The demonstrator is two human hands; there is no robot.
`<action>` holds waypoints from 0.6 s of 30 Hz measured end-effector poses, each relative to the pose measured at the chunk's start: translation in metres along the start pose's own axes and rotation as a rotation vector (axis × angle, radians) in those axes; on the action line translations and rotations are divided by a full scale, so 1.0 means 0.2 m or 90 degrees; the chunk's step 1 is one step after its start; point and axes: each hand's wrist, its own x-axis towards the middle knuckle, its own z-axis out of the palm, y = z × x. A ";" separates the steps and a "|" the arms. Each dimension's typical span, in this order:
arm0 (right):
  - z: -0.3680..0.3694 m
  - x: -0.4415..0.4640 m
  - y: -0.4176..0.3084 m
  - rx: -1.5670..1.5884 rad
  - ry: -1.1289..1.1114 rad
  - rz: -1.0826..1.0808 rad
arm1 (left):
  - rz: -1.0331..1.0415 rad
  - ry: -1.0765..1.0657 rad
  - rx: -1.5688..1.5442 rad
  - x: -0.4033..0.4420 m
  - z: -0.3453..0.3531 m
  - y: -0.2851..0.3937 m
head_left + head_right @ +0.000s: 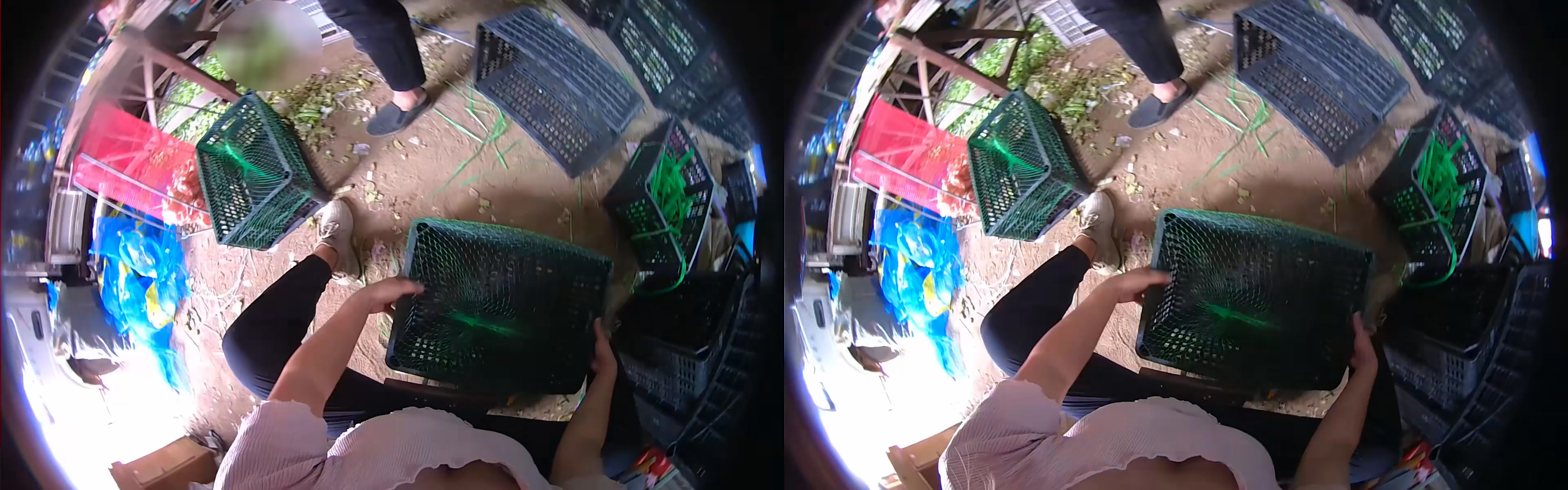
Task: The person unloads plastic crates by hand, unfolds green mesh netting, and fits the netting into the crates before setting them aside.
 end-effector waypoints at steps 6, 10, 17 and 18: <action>0.51 -0.33 -0.53 -0.388 -0.039 -0.237 | 0.246 0.157 -0.185 -0.26 -0.11 -0.21; 1.03 -0.52 -1.00 -0.271 -0.312 -0.614 | 0.354 0.334 -0.443 -0.86 -0.12 -0.20; 1.49 -0.71 -1.16 -0.297 -0.285 -0.836 | 0.573 0.468 -0.668 -1.28 -0.60 -0.54; 1.45 -0.65 -1.12 -0.304 -0.335 -0.810 | 0.564 0.472 -0.693 -1.33 -0.67 -0.51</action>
